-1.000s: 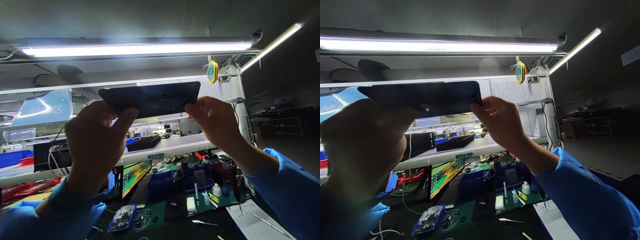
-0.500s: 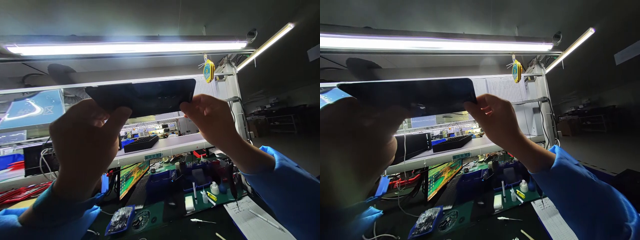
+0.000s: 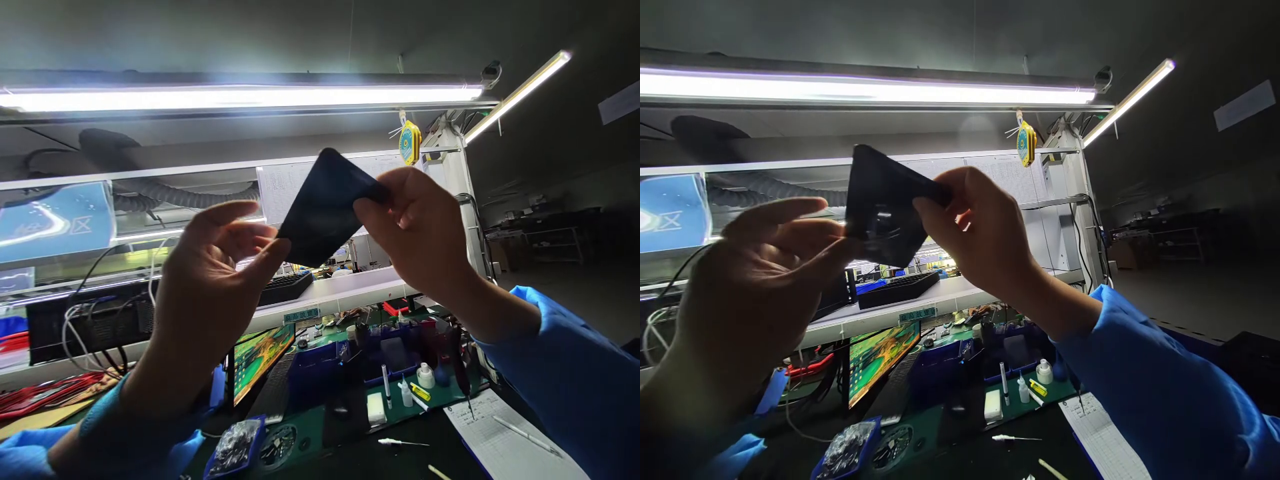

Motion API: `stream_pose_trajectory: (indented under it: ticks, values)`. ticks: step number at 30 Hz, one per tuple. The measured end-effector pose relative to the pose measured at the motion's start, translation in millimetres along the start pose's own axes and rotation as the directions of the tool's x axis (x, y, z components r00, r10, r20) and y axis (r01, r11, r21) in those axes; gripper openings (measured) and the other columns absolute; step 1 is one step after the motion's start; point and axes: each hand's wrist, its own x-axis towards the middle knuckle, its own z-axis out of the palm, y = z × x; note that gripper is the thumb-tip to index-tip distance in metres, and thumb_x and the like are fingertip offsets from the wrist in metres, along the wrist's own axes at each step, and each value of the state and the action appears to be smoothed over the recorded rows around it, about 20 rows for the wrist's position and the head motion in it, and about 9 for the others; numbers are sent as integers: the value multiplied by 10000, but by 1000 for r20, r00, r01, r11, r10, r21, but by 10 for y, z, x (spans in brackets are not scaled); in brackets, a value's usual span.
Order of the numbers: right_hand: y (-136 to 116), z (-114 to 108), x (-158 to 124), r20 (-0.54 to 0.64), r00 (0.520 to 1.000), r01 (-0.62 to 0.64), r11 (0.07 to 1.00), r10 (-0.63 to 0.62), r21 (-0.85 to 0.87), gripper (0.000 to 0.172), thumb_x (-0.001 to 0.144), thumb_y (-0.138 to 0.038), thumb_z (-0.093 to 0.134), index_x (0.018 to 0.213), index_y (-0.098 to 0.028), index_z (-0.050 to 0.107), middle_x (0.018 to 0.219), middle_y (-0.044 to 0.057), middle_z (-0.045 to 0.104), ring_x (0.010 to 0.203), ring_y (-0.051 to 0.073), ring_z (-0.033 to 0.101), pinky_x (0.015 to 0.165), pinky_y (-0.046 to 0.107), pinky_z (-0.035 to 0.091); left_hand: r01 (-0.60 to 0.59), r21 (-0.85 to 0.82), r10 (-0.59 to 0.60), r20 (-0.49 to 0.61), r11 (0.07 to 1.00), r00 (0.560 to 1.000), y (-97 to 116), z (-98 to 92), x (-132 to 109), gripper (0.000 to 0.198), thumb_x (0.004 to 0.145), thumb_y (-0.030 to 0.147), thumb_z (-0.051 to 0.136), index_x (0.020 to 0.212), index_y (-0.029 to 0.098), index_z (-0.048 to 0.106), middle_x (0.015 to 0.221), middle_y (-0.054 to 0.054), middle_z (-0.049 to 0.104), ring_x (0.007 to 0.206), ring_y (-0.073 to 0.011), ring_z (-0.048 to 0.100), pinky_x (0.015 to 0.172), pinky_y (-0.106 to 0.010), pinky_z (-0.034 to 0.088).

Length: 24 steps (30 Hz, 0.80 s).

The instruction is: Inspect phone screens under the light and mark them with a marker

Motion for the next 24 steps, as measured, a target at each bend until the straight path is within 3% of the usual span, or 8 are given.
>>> stream_pose_trajectory:
  ticks: [5,8,11,13,24]
  values:
    - [-71,2,31,21,991,132,989,-131,-70,91,876,-320,722,933,-255,695,814,-20,656,779,150,644,727,305,546,-79,-146,70,-63,986,996,335,65,40,415,663,293,768,1069,249,695,897,10,765,846,-179,723,844,-339,608]
    - [-103,-26,54,65,984,174,976,-166,-133,100,888,-350,712,951,-272,709,842,-9,676,793,172,642,744,338,561,-112,-81,111,-22,990,994,437,59,117,415,683,305,752,1094,264,707,905,23,765,841,-180,722,853,-340,594]
    - [-118,-40,78,81,980,193,968,-181,-162,108,894,-364,707,955,-276,720,850,-4,682,805,183,643,754,353,564,-116,84,117,-4,990,993,444,17,189,191,707,381,731,865,275,712,820,19,752,783,-199,711,801,-360,576]
    - [-122,-38,92,86,978,199,968,-188,-154,100,896,-355,706,951,-274,728,847,-6,678,811,179,643,755,345,556,-132,153,131,14,979,991,416,-7,219,170,718,439,697,740,275,660,786,9,747,758,-208,702,768,-366,561]
    - [-164,-17,125,93,979,189,977,-180,-98,107,885,-337,720,964,-266,733,866,-10,695,794,162,640,752,329,541,-138,218,140,8,966,990,415,-38,225,199,739,474,637,740,277,659,786,-1,732,762,-213,684,786,-376,537]
